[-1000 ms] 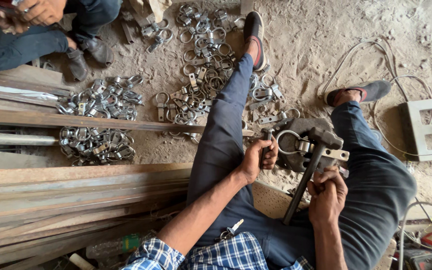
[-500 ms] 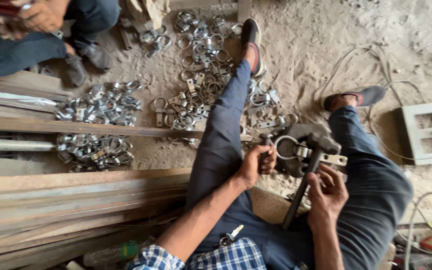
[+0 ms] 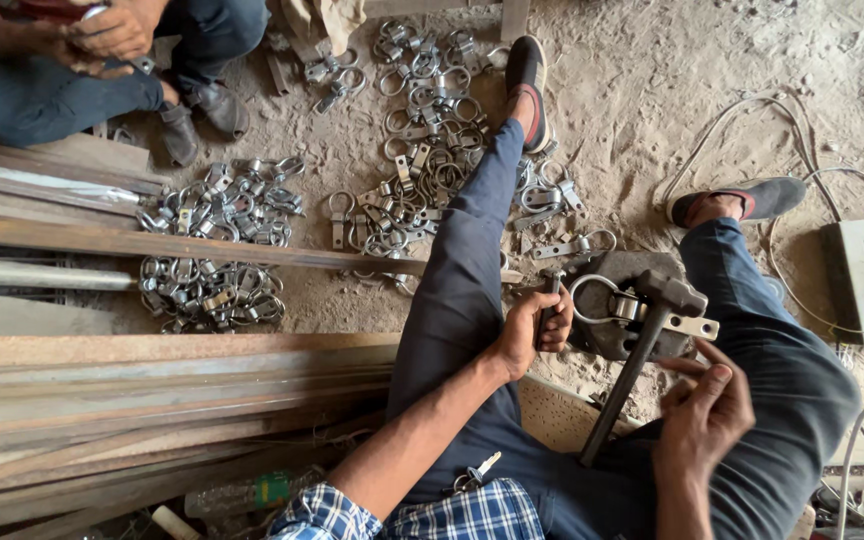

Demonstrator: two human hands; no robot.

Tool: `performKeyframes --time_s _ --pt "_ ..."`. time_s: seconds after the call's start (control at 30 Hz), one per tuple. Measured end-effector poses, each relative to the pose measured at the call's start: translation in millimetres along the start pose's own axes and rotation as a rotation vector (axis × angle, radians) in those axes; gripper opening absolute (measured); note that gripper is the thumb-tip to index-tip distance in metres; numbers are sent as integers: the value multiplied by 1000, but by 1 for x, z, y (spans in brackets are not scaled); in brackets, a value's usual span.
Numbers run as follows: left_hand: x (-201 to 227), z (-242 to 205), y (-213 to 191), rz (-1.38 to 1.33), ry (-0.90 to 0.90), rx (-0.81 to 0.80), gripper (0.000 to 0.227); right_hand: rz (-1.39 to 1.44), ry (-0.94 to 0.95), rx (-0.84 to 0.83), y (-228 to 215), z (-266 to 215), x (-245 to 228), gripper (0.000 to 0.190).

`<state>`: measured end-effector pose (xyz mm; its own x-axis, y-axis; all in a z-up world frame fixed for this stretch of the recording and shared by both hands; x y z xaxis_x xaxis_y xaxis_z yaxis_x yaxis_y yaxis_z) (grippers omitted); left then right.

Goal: The person sits on the ground and repeatedly hammers a metal shackle held in a clamp. They adjust the shackle's position in the clamp and strike it with a hammer multiple times.

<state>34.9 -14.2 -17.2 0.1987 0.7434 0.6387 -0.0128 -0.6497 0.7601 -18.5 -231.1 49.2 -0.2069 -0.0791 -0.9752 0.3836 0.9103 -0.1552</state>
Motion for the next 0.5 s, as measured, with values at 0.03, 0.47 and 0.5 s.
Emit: performKeyframes --time_s 0.03,0.47,0.5 --pt "0 0 0 -6 -2 5 20 -203 -143 24 -8 1 -12 30" --pt "-5 2 1 -55 -79 11 21 -1419 20 23 -127 24 46 63" --pt "-5 0 0 -50 -68 9 20 -1356 -67 -32 -124 17 48 60"
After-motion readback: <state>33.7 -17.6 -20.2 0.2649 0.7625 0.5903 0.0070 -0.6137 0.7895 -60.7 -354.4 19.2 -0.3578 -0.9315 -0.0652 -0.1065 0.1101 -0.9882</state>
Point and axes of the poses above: each hand's wrist, its own z-axis towards the middle knuckle, its own y-axis out of the palm, x = y × z, the point moved 4 cm from there along z, towards the middle knuckle, and after that the axes turned 13 degrees about y, right-handed, at the moved point
